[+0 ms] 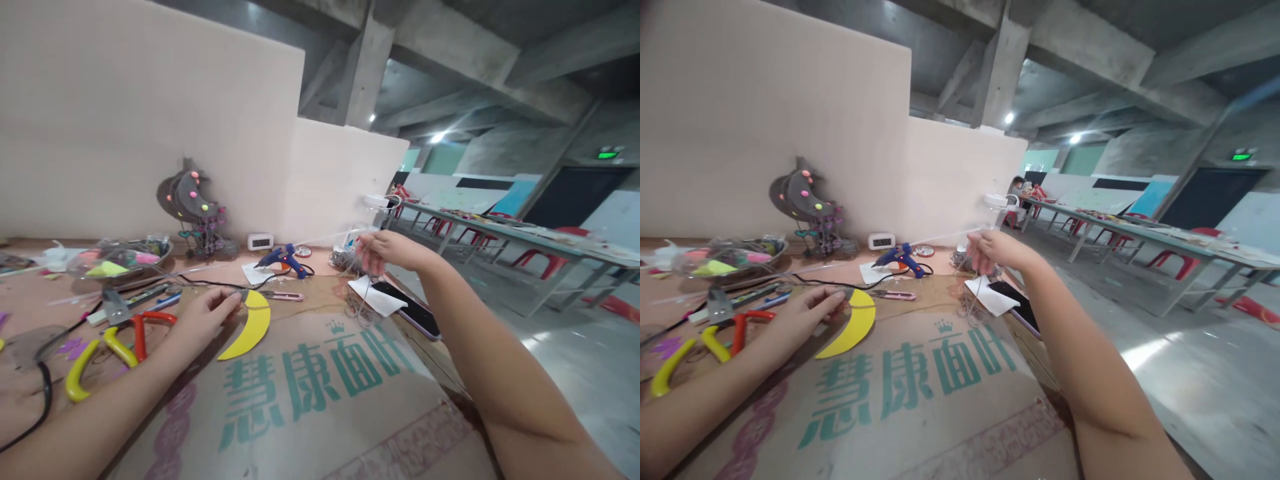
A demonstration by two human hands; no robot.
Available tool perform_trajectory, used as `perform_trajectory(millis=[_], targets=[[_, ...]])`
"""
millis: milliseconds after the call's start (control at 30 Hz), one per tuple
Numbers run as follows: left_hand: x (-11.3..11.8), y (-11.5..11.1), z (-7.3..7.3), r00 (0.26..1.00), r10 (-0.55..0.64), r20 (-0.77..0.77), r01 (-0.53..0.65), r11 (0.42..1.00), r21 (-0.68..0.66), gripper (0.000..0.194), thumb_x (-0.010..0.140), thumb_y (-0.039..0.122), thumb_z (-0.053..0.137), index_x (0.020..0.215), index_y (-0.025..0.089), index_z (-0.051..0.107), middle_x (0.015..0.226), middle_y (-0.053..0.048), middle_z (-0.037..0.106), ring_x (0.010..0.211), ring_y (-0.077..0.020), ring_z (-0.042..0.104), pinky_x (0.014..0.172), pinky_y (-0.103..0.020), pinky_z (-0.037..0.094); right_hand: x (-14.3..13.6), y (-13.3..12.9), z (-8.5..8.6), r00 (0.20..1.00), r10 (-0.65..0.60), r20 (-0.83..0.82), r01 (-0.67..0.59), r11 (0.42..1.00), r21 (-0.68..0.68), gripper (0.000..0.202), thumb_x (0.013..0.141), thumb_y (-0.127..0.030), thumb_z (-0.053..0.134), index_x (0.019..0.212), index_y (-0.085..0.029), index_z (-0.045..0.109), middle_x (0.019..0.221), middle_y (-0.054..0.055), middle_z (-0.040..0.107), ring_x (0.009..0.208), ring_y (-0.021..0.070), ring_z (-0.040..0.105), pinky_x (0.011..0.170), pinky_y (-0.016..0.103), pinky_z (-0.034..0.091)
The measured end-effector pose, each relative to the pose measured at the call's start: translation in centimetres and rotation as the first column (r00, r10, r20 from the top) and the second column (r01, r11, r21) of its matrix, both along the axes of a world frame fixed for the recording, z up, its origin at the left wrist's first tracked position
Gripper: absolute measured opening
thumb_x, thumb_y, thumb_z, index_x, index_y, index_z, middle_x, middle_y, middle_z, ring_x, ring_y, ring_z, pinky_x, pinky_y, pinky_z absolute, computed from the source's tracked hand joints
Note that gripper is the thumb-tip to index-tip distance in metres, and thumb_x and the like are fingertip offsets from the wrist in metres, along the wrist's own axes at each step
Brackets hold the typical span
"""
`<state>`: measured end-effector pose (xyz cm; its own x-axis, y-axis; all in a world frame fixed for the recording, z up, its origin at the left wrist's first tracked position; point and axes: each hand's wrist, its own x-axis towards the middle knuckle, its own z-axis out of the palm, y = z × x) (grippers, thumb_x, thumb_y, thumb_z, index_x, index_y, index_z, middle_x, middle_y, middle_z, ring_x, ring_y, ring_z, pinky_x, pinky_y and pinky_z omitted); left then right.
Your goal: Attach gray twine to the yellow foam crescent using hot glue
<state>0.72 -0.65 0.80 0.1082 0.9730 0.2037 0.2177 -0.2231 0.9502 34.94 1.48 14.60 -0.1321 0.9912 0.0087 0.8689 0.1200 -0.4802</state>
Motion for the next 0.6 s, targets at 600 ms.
perform_trajectory(millis=[600], targets=[[-0.2,0.0,-0.3,0.998,0.014,-0.066,-0.012,1.000,0.019,0.035,0.073,0.052,0.056,0.066,0.018,0.055,0.059,0.001,0.054,0.054,-0.0134,0.048,0.052,-0.023,0.036,-6.2,-6.9,2.0,0.681,0.705,-0.196,-0.728,0.623,-0.286,0.036,0.082,-0.019,0.049,0.117,-0.021,0.060,0.103,0.006,0.067,0.081,0.0133,0.064,0.071,0.024,0.050]])
